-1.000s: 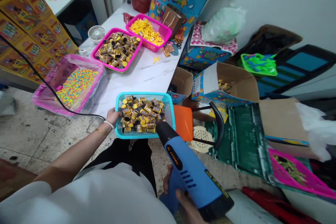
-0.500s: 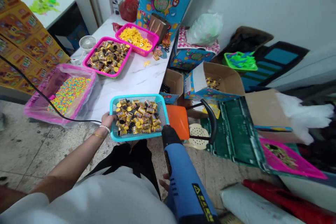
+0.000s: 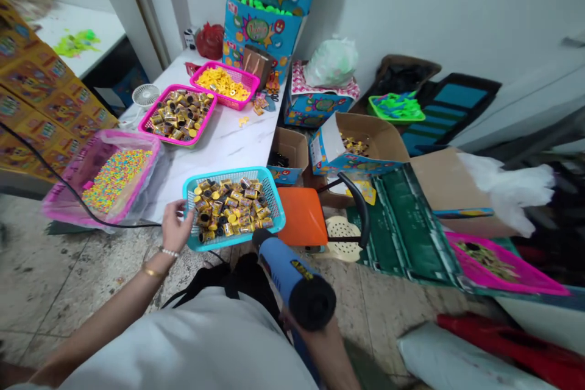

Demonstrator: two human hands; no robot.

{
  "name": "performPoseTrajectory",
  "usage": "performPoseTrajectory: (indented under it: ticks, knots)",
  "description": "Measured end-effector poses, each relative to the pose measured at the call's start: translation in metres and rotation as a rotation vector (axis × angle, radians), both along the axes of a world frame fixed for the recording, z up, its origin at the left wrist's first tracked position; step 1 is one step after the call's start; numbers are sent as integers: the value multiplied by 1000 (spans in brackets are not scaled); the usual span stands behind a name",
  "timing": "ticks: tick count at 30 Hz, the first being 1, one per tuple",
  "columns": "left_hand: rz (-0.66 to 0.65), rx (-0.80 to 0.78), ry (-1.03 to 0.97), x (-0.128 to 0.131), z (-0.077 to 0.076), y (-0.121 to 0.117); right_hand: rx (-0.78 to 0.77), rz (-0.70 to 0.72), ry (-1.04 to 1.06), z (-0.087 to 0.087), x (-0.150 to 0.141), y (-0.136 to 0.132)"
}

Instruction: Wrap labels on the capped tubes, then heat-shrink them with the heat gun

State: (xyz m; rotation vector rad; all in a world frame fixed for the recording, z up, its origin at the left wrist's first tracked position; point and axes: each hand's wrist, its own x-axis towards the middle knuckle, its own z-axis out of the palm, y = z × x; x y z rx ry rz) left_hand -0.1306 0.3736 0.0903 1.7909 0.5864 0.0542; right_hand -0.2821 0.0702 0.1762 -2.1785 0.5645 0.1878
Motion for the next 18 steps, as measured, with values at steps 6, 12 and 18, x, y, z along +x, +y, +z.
performPoseTrajectory:
  ticks: [6, 12, 18]
  knots:
    - [-510, -310, 71, -41, 53, -97, 763, -243, 79, 18, 76, -12]
    - [-527, -566, 146, -27, 74, -176, 715, -355, 43, 17, 99, -32]
    - [-512, -838, 262, -38, 81, -194, 654, -210, 130, 17, 97, -42]
